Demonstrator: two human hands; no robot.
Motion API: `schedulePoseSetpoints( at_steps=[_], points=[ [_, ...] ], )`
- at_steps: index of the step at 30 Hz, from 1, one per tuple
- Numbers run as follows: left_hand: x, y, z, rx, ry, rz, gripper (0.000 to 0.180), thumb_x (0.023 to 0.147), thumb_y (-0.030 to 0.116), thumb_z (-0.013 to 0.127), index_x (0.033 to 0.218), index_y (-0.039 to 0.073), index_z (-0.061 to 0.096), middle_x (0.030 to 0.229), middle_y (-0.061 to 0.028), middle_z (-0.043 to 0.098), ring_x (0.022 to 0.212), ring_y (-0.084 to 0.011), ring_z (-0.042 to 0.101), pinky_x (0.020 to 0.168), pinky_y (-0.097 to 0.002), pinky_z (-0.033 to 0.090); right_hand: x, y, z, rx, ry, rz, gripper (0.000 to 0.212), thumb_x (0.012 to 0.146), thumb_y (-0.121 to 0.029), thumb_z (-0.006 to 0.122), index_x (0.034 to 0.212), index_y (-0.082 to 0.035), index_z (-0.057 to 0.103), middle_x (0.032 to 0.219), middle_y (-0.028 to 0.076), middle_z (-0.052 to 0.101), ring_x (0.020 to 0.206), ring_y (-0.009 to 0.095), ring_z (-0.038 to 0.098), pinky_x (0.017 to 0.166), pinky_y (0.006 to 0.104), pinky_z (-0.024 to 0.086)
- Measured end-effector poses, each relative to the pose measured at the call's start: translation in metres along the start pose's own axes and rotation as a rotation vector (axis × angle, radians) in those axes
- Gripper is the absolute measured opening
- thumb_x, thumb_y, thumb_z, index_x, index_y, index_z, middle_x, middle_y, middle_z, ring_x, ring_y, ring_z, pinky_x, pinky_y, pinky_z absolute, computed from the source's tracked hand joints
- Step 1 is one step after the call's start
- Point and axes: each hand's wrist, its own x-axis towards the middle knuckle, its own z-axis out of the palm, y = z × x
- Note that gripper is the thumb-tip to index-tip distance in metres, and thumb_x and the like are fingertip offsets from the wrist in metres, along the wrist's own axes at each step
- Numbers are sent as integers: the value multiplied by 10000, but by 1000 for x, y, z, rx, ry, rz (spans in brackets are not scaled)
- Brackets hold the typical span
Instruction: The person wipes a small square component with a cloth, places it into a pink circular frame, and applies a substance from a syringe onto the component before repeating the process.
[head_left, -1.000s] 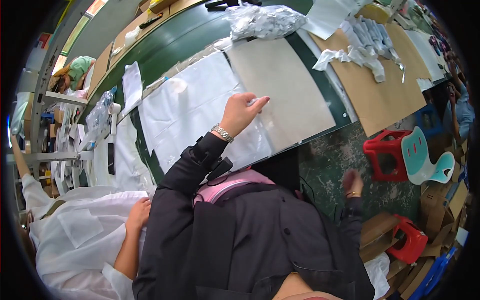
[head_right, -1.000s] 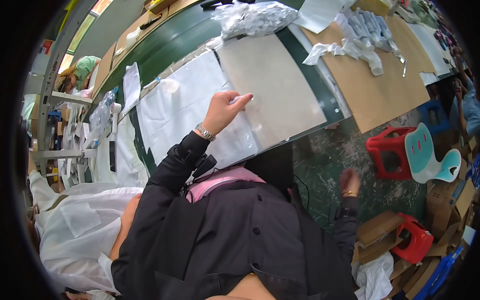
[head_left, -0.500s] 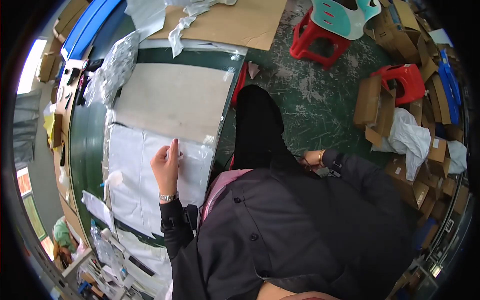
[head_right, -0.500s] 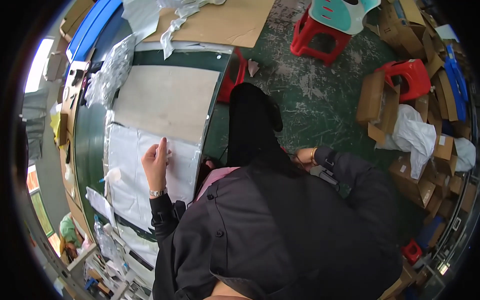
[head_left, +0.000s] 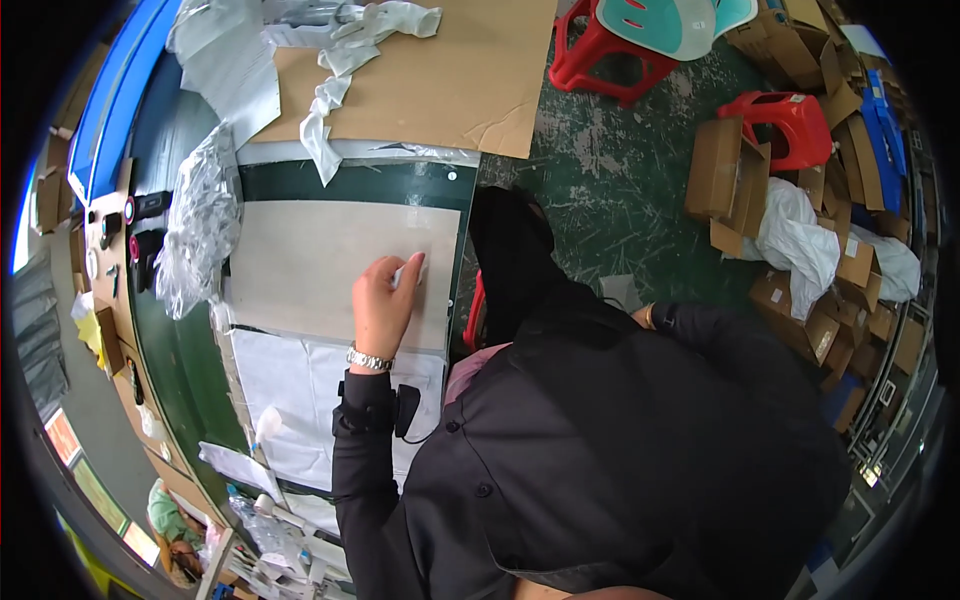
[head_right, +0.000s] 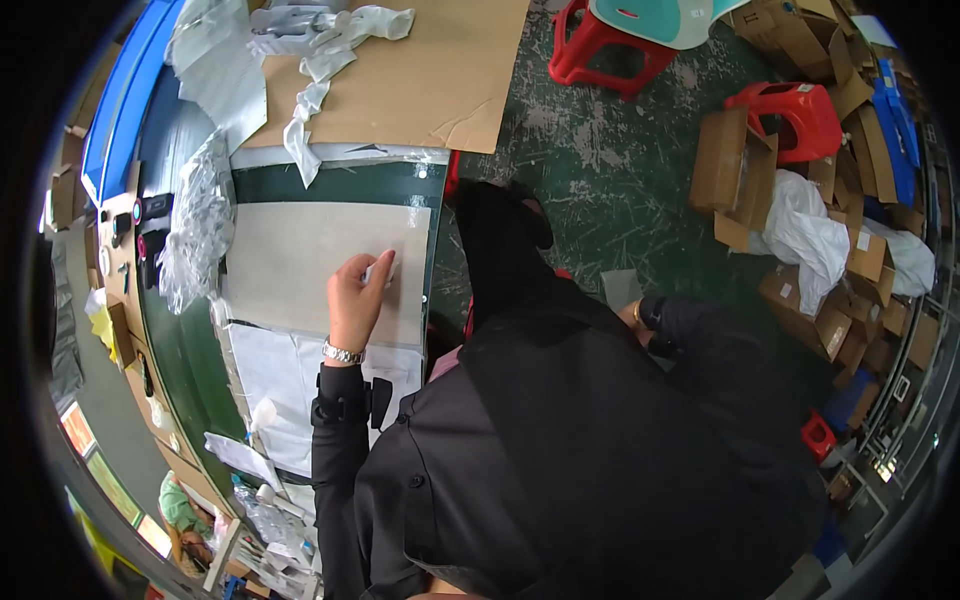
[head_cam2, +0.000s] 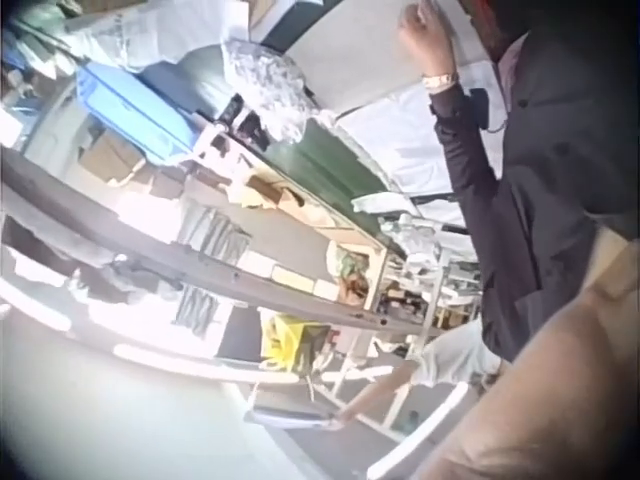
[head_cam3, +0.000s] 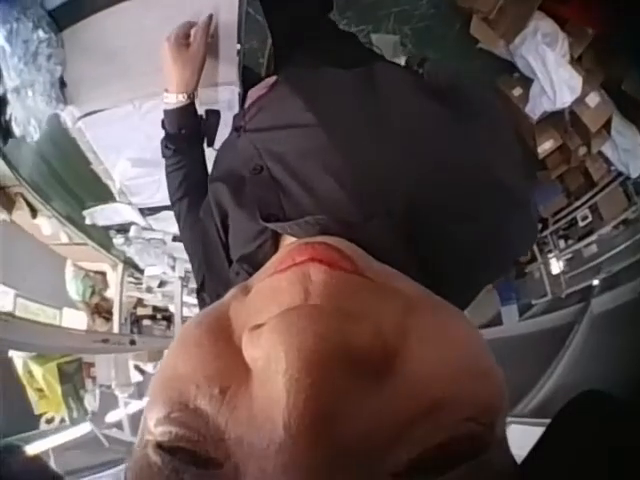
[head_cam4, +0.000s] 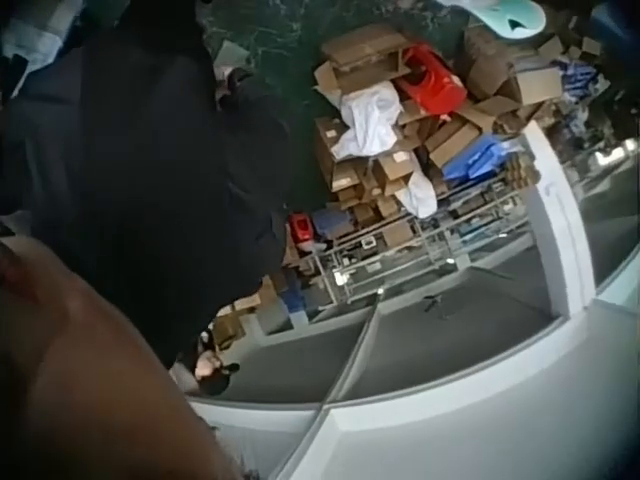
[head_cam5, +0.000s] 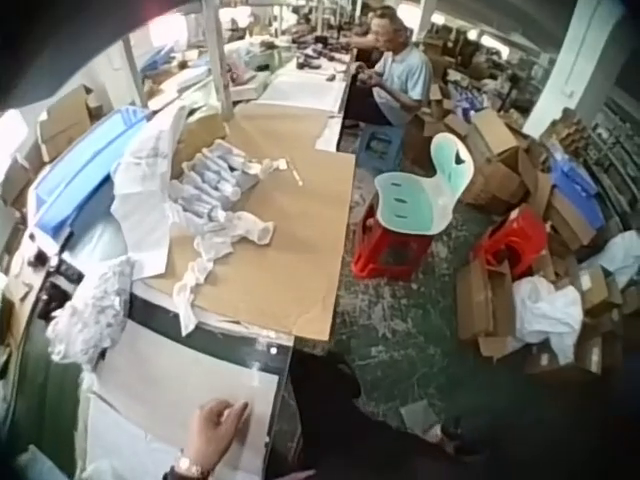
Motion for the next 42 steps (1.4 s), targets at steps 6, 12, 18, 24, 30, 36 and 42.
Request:
schedulePoseSetpoints(
  at_steps=[6,12,18,24,30,36,42],
  points=[
    [36,16,25,-33,-81,-82,348,960,280,668,788,-19,624,660,-131,557,543,-221,457,533,-364,369,-40,78,4,358,-31,-110,598,1020,-444,494,1426,-6,502,1555,129,422,1344,306,460,1087,456,407],
    [44,37,26,85,-135,-261,348,985,243,611,764,-22,564,726,-186,553,641,-374,525,601,-440,409,-5,197,-2,723,433,-155,618,997,-503,491,1390,-30,547,1479,130,518,1276,301,524,1006,438,457],
    [33,22,37,282,-159,-275,313,1024,233,523,835,-17,529,820,-232,568,826,-439,537,725,-513,421,129,240,6,494,748,-697,557,983,-503,506,1270,-39,622,1313,148,617,1155,304,588,921,448,479],
    [31,-4,57,410,-221,-285,329,1055,277,426,945,-1,563,947,-285,599,986,-491,519,853,-537,420,102,196,-69,256,1156,-1150,524,971,-503,517,1169,-47,684,1174,164,700,1054,306,641,851,457,498],
    [38,-26,45,584,-317,-268,419,1058,345,390,1029,-13,605,954,-275,634,941,-482,569,830,-531,467,-230,0,-272,697,1327,-827,345,900,-381,722,812,-100,543,598,5,540,445,106,476,388,276,349],
    [49,-9,43,370,-386,-777,516,1008,430,470,886,-10,709,862,-256,699,826,-450,662,772,-520,524,-450,-58,-437,859,1536,-858,705,813,-501,796,1243,-7,535,855,65,644,617,127,595,491,268,483],
    [24,33,76,176,-357,-1010,606,958,515,519,753,-25,703,800,-264,697,825,-430,685,740,-512,529,-499,-86,-511,759,1509,-759,596,821,-423,805,1245,-55,607,1087,83,692,832,237,697,647,411,561]
  ],
)
